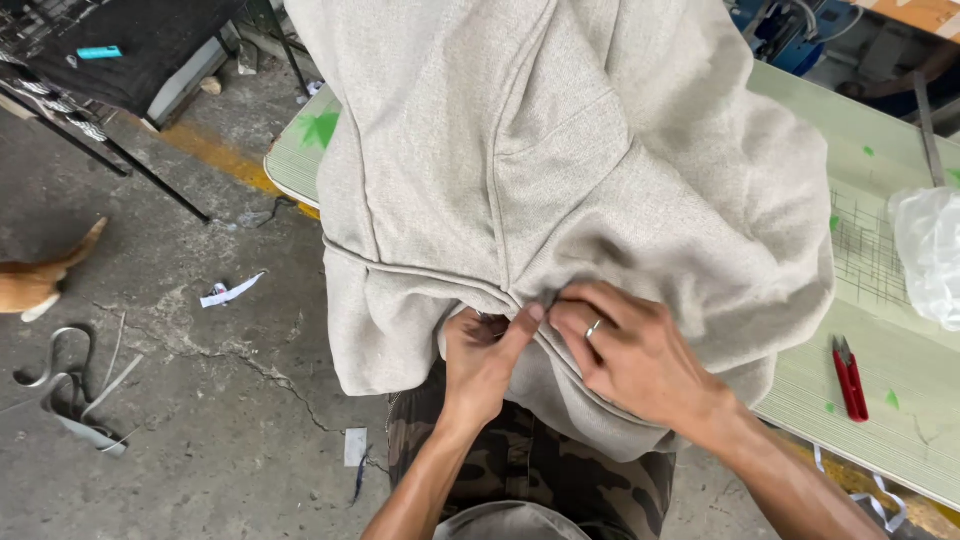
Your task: Trimming excess threads from a garment using thread nippers on a workstation
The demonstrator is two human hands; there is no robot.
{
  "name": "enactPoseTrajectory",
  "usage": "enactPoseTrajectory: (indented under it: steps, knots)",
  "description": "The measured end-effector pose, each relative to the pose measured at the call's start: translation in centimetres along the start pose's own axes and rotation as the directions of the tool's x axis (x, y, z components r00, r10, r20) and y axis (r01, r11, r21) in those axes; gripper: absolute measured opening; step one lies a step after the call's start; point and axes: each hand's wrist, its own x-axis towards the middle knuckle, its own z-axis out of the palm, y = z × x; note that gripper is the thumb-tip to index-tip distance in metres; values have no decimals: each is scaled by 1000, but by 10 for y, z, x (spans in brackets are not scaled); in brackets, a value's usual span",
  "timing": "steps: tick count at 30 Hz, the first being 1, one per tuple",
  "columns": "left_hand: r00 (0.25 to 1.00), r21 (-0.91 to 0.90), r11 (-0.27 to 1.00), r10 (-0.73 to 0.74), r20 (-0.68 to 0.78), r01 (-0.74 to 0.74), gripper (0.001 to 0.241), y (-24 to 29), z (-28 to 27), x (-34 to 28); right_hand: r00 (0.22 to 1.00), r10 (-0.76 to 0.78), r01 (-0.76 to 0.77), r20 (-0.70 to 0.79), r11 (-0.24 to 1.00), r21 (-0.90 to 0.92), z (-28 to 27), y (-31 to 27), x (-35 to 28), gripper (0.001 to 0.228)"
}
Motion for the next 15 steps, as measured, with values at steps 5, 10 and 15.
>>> enactPoseTrajectory:
  steps: [5, 10, 15]
  knots:
    - [1000, -20, 999, -29, 0, 29, 35, 0, 8, 5, 992, 123, -125, 37, 991, 58, 9, -1, -18, 7]
    - [999, 11, 1000, -22, -28, 23, 30, 4, 5, 3, 963, 240, -224, -125, 965, 136, 19, 2, -39, 8]
    - [1000, 28, 999, -18, -9, 18, 25, 3, 2, 2, 968, 243, -227, -69, 957, 179, -4, -12, -6, 23]
